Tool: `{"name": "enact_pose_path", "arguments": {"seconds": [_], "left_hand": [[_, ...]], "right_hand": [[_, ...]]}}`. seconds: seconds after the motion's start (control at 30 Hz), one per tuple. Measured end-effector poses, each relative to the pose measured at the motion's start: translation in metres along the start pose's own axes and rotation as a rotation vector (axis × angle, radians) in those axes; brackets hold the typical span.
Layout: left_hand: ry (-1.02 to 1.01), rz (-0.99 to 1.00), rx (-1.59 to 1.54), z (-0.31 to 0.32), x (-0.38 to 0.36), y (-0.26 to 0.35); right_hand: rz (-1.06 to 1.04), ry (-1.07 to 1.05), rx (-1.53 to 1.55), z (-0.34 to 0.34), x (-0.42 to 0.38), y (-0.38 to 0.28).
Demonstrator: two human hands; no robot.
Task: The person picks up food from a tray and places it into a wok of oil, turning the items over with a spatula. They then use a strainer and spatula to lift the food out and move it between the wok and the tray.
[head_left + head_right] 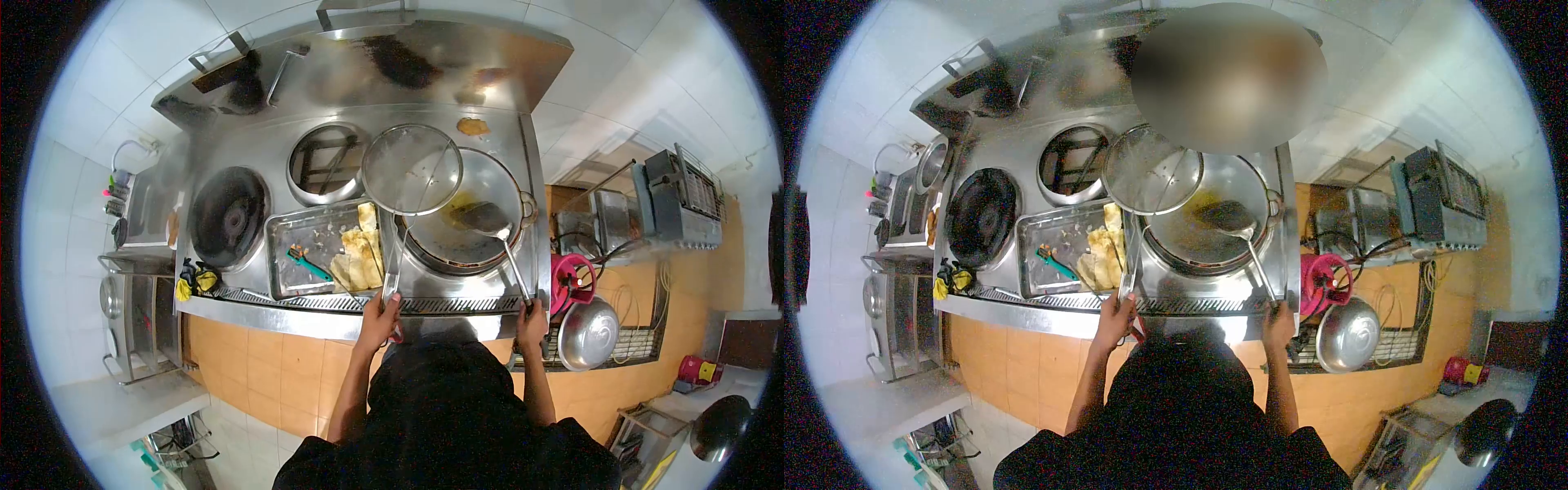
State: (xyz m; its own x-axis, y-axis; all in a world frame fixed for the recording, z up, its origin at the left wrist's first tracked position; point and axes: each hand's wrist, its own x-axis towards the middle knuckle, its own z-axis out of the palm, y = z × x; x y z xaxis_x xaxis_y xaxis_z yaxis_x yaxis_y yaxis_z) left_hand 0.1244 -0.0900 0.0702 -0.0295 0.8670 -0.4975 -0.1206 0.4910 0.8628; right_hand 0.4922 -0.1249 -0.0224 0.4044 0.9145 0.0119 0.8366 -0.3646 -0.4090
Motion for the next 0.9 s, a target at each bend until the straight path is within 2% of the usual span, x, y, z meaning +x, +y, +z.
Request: {"name": "enact_pose_path", "arguments": {"seconds": [0.17, 0.33, 0.4, 0.43, 0.57, 0.67, 0.7, 0.73, 0.8, 0.9], "left_hand": [[-0.001, -0.047, -0.013, -0.010, -0.012, 0.011], [-0.046, -0.027, -0.012, -0.031, -0.016, 0.011], [-0.037, -0.027, -0.021, -0.040, -0.020, 0.011], [-0.035, -0.027, -0.012, -0.046, -0.021, 0.012], [-0.022, -0.093, -0.045, -0.061, -0.030, 0.022], [-0.021, -0.091, -0.064, -0.076, -0.035, 0.018], [-0.015, -0.079, -0.066, -0.082, -0.037, 0.014], [-0.014, -0.065, -0.067, -0.088, -0.038, 0.011], [-0.037, -0.047, -0.061, -0.101, -0.036, 0.008], [-0.048, -0.046, -0.012, -0.121, -0.041, 0.006]], "right_hand": [[-0.156, 0.190, -0.130, 0.013, 0.006, 0.018], [-0.071, 0.138, -0.201, 0.016, 0.001, 0.018], [-0.077, 0.163, -0.202, 0.018, -0.003, 0.019], [-0.148, 0.223, -0.201, 0.018, -0.005, 0.021], [-0.141, 0.137, -0.183, 0.016, -0.006, 0.027], [-0.186, 0.215, -0.246, 0.026, -0.009, 0.042], [-0.153, 0.221, -0.242, 0.026, -0.011, 0.040], [-0.039, 0.079, -0.240, 0.013, -0.012, 0.027], [0.042, 0.086, -0.304, 0.017, -0.019, 0.032], [0.029, 0.090, -0.322, 0.023, -0.026, 0.041]]}}
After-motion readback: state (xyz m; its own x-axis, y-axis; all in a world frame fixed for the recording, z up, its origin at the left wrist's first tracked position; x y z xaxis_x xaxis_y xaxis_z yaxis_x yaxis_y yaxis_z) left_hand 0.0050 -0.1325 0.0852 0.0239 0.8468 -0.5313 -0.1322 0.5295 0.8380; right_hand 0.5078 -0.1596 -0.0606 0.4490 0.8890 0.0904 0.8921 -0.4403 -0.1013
